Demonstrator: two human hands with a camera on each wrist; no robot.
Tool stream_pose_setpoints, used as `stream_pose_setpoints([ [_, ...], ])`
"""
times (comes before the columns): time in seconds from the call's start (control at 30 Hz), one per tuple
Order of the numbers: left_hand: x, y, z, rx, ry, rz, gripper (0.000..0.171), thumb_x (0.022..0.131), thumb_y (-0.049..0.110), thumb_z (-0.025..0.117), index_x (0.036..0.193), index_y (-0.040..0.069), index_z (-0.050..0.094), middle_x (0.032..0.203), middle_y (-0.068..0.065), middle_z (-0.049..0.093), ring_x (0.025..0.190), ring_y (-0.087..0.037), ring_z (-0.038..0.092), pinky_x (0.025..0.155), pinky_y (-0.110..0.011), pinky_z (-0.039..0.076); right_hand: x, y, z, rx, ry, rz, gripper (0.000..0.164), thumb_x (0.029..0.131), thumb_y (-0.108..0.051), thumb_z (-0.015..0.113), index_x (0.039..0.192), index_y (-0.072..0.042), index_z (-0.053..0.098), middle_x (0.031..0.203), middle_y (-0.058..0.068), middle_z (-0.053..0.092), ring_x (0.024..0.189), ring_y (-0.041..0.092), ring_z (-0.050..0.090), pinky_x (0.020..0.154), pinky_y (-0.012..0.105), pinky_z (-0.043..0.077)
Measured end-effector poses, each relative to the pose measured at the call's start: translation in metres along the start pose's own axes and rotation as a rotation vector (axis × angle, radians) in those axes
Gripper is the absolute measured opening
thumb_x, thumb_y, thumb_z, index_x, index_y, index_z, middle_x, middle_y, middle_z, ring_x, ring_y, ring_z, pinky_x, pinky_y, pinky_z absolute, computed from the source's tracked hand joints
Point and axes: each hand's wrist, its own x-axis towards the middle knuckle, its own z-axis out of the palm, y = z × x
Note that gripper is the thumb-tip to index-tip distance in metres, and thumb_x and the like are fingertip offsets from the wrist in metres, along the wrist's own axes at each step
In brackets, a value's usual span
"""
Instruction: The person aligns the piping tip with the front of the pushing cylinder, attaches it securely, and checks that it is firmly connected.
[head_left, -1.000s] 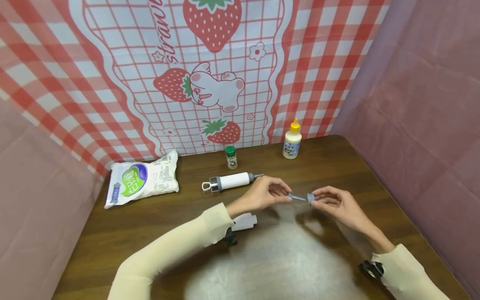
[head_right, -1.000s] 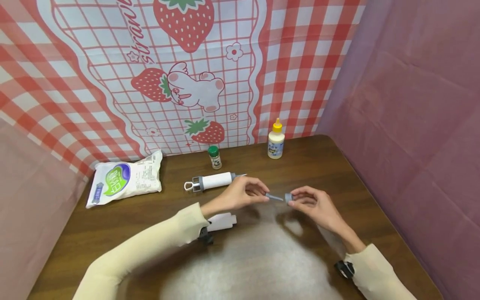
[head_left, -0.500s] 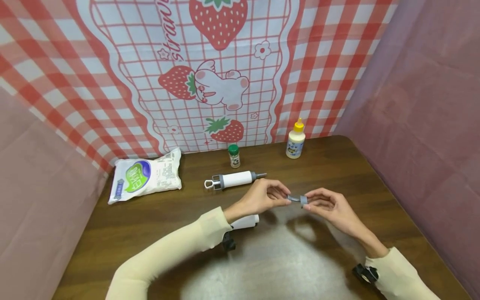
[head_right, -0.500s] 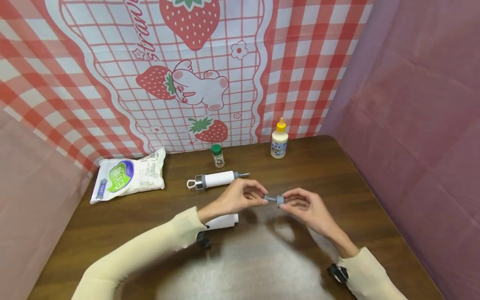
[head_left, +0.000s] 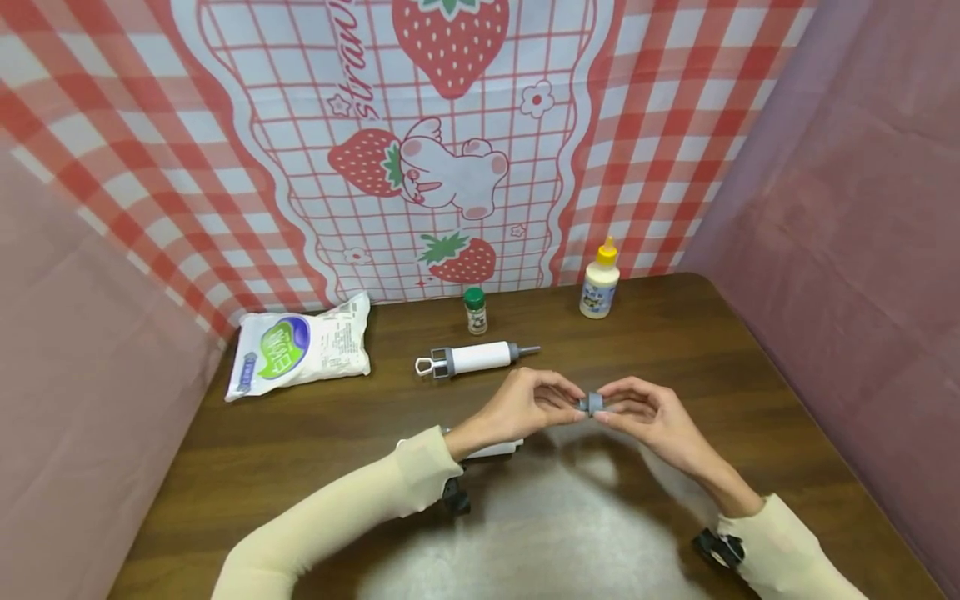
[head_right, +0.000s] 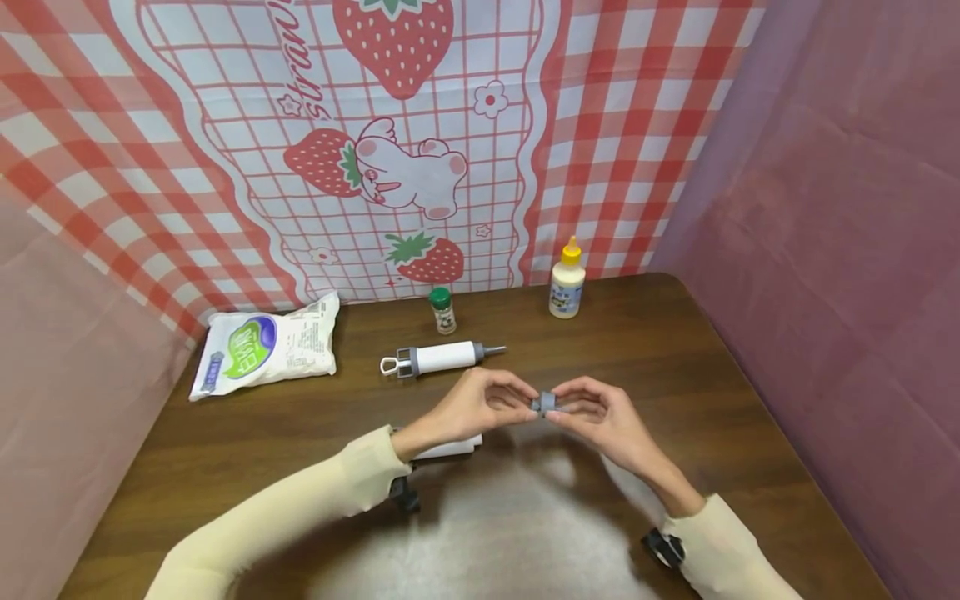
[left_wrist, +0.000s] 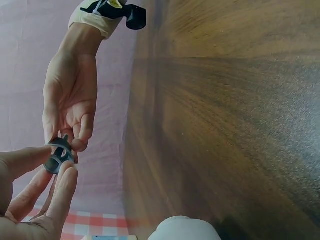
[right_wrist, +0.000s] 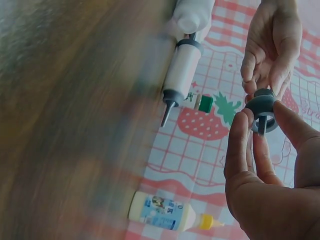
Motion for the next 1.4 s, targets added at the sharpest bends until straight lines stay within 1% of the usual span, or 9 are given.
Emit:
stream_pose_setpoints([
  [0.17,-0.003,-0.001,0.000,0.013,0.021,0.002,0.022,0.092,0.013,0.080,0.112,0.003,0.077,0.105,-0.014,0.080,0.086,-0.008,0.076,0.081,-0.022,0.063,0.002,-0.001,0.004,-0.002,-0.007,0.000,0.029,0.095,-0.009,0.076,0.121,-0.005,0.068,0.116,-0.002,0.072,0.102,0.012,0.074,0.085,0.027,0.062],
  [0.33,-0.006,-0.004,0.000,-0.023,0.046,0.000,0.021,0.092,0.011,0.080,0.111,0.003,0.077,0.107,-0.016,0.080,0.091,-0.017,0.079,0.080,-0.022,0.063,0.004,-0.003,0.010,-0.009,-0.019,-0.008,0.027,0.095,-0.010,0.076,0.121,-0.007,0.068,0.120,0.008,0.071,0.104,0.010,0.073,0.088,0.027,0.062],
  [0.43,-0.008,-0.005,0.000,-0.064,0.064,-0.022,0.022,0.091,0.010,0.081,0.111,0.002,0.076,0.108,-0.018,0.079,0.094,-0.022,0.080,0.080,-0.022,0.063,0.005,-0.004,0.013,-0.004,-0.023,-0.018,0.027,0.095,-0.009,0.076,0.121,-0.007,0.068,0.120,0.012,0.071,0.105,0.008,0.073,0.090,0.026,0.062],
  [0.5,-0.010,-0.006,0.000,-0.086,0.074,-0.037,0.023,0.090,0.010,0.082,0.111,0.001,0.076,0.108,-0.019,0.079,0.094,-0.024,0.080,0.080,-0.023,0.063,0.006,-0.004,0.015,0.004,-0.024,-0.025,0.027,0.094,-0.008,0.077,0.120,-0.006,0.068,0.119,0.013,0.071,0.106,0.007,0.073,0.091,0.026,0.062],
  [0.6,-0.012,-0.007,0.000,-0.104,0.090,-0.059,0.023,0.089,0.010,0.082,0.110,0.002,0.077,0.106,-0.019,0.079,0.092,-0.020,0.080,0.080,-0.023,0.063,0.007,-0.004,0.017,0.013,-0.028,-0.028,0.027,0.093,-0.007,0.077,0.119,-0.005,0.069,0.118,0.012,0.072,0.105,0.007,0.073,0.091,0.025,0.062],
  [0.8,-0.013,-0.010,-0.002,-0.073,0.103,-0.048,0.019,0.089,0.010,0.082,0.106,0.003,0.078,0.101,-0.017,0.081,0.085,-0.013,0.079,0.078,-0.023,0.063,0.009,-0.006,0.021,0.021,-0.040,-0.020,0.028,0.093,-0.009,0.079,0.119,-0.006,0.069,0.117,0.013,0.072,0.104,0.010,0.074,0.089,0.026,0.062],
  [0.93,-0.014,-0.011,-0.003,-0.044,0.102,-0.034,0.019,0.089,0.010,0.082,0.106,0.003,0.079,0.101,-0.017,0.081,0.086,-0.017,0.079,0.078,-0.022,0.063,0.011,-0.007,0.022,0.014,-0.047,-0.017,0.027,0.093,-0.010,0.078,0.119,-0.007,0.069,0.118,0.015,0.072,0.104,0.010,0.074,0.089,0.027,0.062],
  [1.13,-0.016,-0.011,-0.005,-0.047,0.105,-0.045,0.020,0.091,0.014,0.082,0.107,0.003,0.080,0.101,-0.018,0.081,0.088,-0.025,0.079,0.076,-0.019,0.061,0.013,-0.007,0.023,0.023,-0.057,0.006,0.028,0.094,-0.011,0.078,0.119,-0.006,0.069,0.116,0.013,0.073,0.098,0.012,0.075,0.084,0.028,0.063],
  [1.4,-0.020,-0.011,-0.006,-0.032,0.094,-0.076,0.020,0.094,0.018,0.079,0.109,0.005,0.080,0.104,-0.014,0.081,0.085,-0.010,0.076,0.078,-0.020,0.061,0.014,-0.006,0.024,0.023,-0.066,0.026,0.029,0.094,-0.012,0.078,0.120,-0.006,0.068,0.117,0.012,0.073,0.097,0.013,0.074,0.083,0.027,0.063],
])
